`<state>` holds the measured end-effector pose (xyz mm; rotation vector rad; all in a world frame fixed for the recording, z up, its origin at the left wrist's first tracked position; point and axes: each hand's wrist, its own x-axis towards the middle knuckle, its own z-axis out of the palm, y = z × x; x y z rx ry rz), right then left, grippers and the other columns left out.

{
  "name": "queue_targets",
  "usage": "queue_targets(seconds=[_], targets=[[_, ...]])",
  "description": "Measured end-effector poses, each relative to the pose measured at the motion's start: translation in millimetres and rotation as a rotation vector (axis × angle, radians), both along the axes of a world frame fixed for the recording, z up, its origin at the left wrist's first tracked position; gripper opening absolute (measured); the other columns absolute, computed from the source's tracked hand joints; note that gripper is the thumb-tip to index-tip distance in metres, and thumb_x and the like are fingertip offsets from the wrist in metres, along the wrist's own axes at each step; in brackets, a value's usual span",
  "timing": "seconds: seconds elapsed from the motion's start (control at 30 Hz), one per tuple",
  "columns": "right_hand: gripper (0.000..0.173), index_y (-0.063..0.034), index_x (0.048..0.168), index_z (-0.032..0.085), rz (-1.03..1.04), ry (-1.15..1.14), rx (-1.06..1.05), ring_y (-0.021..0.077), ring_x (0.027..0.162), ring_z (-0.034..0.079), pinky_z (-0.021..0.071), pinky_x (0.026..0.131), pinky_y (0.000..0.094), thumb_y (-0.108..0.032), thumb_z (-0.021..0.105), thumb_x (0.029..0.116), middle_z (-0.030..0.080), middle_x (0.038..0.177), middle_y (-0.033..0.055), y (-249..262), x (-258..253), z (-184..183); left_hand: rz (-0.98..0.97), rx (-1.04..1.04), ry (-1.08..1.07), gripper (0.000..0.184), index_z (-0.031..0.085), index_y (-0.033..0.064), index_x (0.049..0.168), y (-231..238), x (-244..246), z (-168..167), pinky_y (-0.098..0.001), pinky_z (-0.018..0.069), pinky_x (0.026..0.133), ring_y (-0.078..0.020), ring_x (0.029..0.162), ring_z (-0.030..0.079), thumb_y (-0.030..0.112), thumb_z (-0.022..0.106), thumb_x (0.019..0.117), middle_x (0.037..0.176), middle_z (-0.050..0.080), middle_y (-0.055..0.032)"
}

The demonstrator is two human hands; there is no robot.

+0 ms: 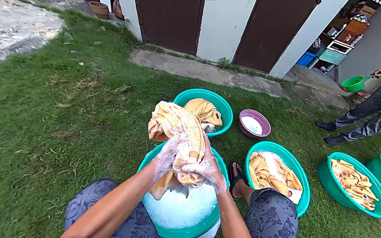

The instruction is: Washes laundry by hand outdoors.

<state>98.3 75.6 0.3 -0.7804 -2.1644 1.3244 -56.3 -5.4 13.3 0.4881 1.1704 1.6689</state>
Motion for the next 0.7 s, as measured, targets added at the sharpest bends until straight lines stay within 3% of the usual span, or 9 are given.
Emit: queue_targets(seconds=[0.03,0.13,0.3,0.47,0.57,0.7], targets=[[0.153,-0.0055,0.164,0.009,-0.028,-0.029,0.019,0.0277,0.144,0.044,0.0417,0.118,0.0428,-0.045,0.099,0.0474,0.034,0.160,0.0248,-1.2,-1.2,3.1,0.016,-0.015,0.011,0.019,0.056,0.0084,0.119,3.1,4.7,-2.1,-0.0268,0.0589,0.069,-0.0075,0.078,0.066,0.019,0.045,0.1078,0.090,0.067,-0.0006],[0.142,0.0031,0.160,0.017,-0.150,-0.051,0.067,0.0253,0.132,0.057,0.0485,0.111,0.0419,-0.040,0.099,0.0521,0.053,0.147,0.0232,-1.2,-1.8,-7.4,-0.052,-0.077,0.161,0.034,0.049,0.0033,0.138,8.3,9.1,-12.8,-0.0255,0.0546,0.085,-0.0063,0.097,0.062,0.016,0.049,0.1063,0.113,0.063,-0.0046],[0.119,0.0090,0.154,0.029,-0.275,0.160,-0.097,0.0217,0.131,0.056,0.0477,0.111,0.0338,-0.012,0.093,0.0563,0.053,0.145,0.0249,7.4,-6.1,-22.2,-0.094,-0.166,0.063,0.036,0.052,0.0075,0.131,24.9,2.6,-14.2,-0.0273,0.0574,0.073,-0.0088,0.085,0.065,0.016,0.062,0.0980,0.099,0.066,-0.0024],[0.110,0.0080,0.152,0.034,-0.342,0.212,-0.091,0.0200,0.130,0.056,0.0475,0.110,0.0317,-0.011,0.091,0.0598,0.053,0.144,0.0237,42.6,-9.0,3.2,-0.248,-0.070,0.019,0.037,0.056,0.0080,0.131,39.9,-12.0,-6.2,-0.0343,0.0589,0.087,-0.0145,0.099,0.069,0.030,0.059,0.1015,0.109,0.071,-0.0059],[0.102,0.0050,0.149,0.040,-0.390,0.260,-0.060,0.0196,0.120,0.062,0.0529,0.103,0.0338,-0.011,0.091,0.0620,0.061,0.134,0.0212,81.2,-17.9,21.6,-0.272,-0.024,0.274,0.046,0.053,0.0078,0.143,47.5,-31.9,-3.8,-0.0320,0.0537,0.099,-0.0114,0.113,0.065,0.035,0.053,0.1053,0.128,0.066,-0.0058],[0.102,-0.0087,0.153,0.040,-0.401,0.347,0.000,0.0233,0.123,0.060,0.0554,0.100,0.0436,-0.014,0.092,0.0660,0.058,0.141,0.0163,147.9,-37.5,32.6,-0.096,-0.130,0.488,0.040,0.058,0.0047,0.137,52.4,-57.3,-11.4,-0.0348,0.0486,0.105,-0.0135,0.121,0.061,0.026,0.057,0.1031,0.133,0.064,-0.0107]])
